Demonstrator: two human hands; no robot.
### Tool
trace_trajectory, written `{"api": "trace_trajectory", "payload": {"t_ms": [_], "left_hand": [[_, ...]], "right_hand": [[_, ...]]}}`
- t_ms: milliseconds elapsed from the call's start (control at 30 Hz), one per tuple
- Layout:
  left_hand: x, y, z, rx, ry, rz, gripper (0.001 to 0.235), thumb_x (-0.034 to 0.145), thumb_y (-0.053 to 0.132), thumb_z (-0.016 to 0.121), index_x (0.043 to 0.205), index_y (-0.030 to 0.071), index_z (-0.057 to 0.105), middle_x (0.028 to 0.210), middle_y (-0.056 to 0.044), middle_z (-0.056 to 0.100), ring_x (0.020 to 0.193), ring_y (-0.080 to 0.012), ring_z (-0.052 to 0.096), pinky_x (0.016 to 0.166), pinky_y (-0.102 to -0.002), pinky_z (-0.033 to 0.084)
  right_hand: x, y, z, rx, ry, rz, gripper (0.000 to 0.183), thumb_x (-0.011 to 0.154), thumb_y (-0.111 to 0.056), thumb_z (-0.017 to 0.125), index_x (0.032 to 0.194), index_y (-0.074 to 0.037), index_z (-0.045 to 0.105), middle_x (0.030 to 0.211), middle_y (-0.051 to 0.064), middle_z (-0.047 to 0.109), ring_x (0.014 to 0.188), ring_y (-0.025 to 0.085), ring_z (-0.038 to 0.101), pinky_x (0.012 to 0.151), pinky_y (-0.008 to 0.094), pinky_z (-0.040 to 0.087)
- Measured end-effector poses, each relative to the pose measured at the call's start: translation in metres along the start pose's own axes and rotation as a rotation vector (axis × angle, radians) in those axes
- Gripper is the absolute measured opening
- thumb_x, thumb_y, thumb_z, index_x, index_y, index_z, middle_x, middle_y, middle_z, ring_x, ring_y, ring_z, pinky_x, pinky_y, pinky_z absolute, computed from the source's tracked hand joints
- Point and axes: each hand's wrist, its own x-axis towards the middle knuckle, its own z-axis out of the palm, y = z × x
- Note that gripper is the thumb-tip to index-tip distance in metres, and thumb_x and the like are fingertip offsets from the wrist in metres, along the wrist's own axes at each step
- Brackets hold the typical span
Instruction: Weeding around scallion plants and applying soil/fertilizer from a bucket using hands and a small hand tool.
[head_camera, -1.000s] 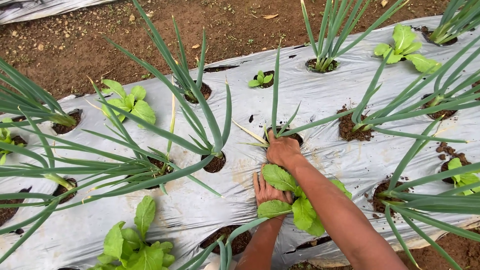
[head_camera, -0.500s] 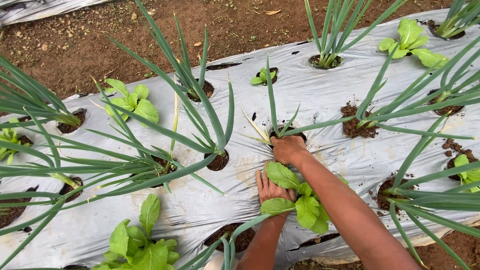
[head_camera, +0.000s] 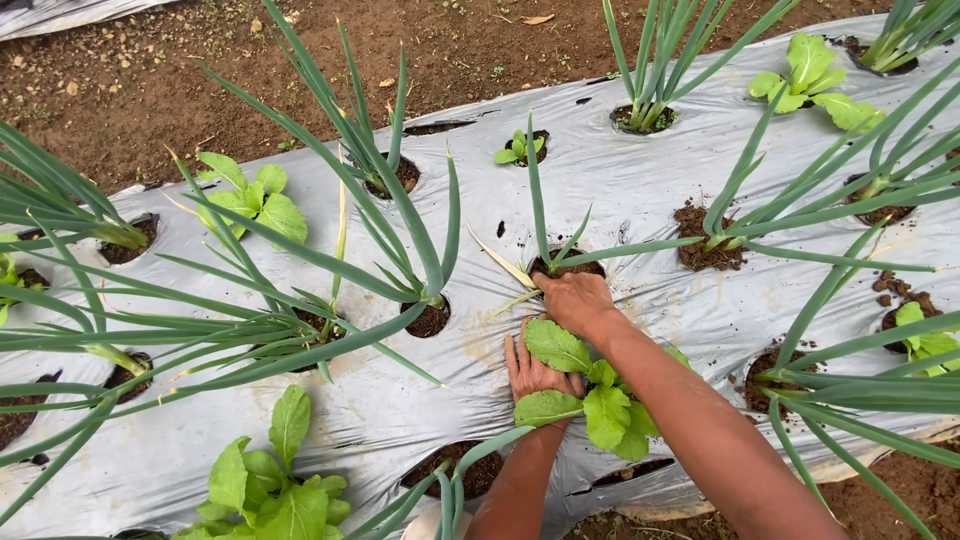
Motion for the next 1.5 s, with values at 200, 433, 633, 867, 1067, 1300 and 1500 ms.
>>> {"api": "trace_trajectory", "payload": {"t_ms": [200,433,633,867,1067,1300,1500], "left_hand": [[-0.017,-0.016,0.037,0.024,-0.005,-0.022,0.063,0.093,0.058,0.059,0.14,0.017,0.055,0.14,0.0,0.06,0.141,-0.0218,0.046,0.127,-0.046,0.027],[-0.015,-0.018,0.034,-0.139,0.084,0.025,0.061,0.084,0.046,0.054,0.13,0.007,0.062,0.131,-0.014,0.062,0.139,-0.0356,0.048,0.125,-0.06,0.024],[-0.016,-0.019,0.04,-0.169,0.13,0.07,0.06,0.078,0.041,0.051,0.125,0.006,0.065,0.127,-0.016,0.063,0.134,-0.0403,0.051,0.122,-0.065,0.026],[-0.026,-0.026,0.051,-0.167,0.158,0.079,0.053,0.081,0.035,0.054,0.121,0.003,0.067,0.122,-0.018,0.065,0.132,-0.0416,0.053,0.119,-0.064,0.03],[-0.013,-0.017,0.036,-0.145,0.207,0.093,0.047,0.086,0.03,0.051,0.123,0.004,0.065,0.127,-0.017,0.063,0.133,-0.039,0.053,0.117,-0.061,0.031],[-0.017,-0.02,0.044,-0.174,0.199,0.106,0.052,0.092,0.028,0.049,0.138,0.004,0.06,0.141,-0.016,0.057,0.139,-0.0365,0.048,0.12,-0.059,0.024],[-0.034,-0.032,0.076,-0.188,0.204,0.13,0.051,0.09,0.026,0.056,0.135,0.005,0.062,0.142,-0.018,0.058,0.142,-0.0371,0.046,0.122,-0.063,0.021]], "right_hand": [[-0.02,-0.01,-0.051,-0.161,-0.058,-0.115,0.048,0.105,-0.021,0.034,0.15,-0.02,0.05,0.102,0.02,0.078,0.096,0.032,0.076,0.093,0.049,0.054],[-0.104,-0.024,-0.141,0.093,-0.126,-0.054,0.061,0.103,-0.047,0.05,0.154,-0.014,0.048,0.16,0.031,0.037,0.147,0.047,0.04,0.119,0.061,0.035],[-0.065,-0.006,-0.111,-0.034,-0.208,-0.102,0.055,0.105,-0.043,0.05,0.157,-0.027,0.042,0.156,0.024,0.045,0.15,0.039,0.037,0.124,0.059,0.026],[-0.039,0.013,-0.077,-0.006,-0.162,-0.181,0.057,0.106,-0.024,0.055,0.16,-0.017,0.037,0.09,0.021,0.074,0.076,0.026,0.072,0.11,0.052,0.046],[-0.076,0.018,-0.076,0.504,0.16,0.069,0.028,0.086,-0.034,0.075,0.112,-0.024,0.078,0.11,0.014,0.077,0.108,0.036,0.071,0.101,0.049,0.054],[-0.144,0.022,-0.072,1.419,0.484,0.164,0.018,0.086,-0.003,0.072,0.102,-0.009,0.071,0.086,-0.001,0.06,0.076,0.009,0.06,0.061,0.024,0.055],[-0.24,0.026,-0.012,1.448,0.54,0.208,0.018,0.082,-0.002,0.076,0.098,-0.007,0.07,0.082,0.001,0.058,0.073,0.011,0.062,0.059,0.024,0.056]]}}
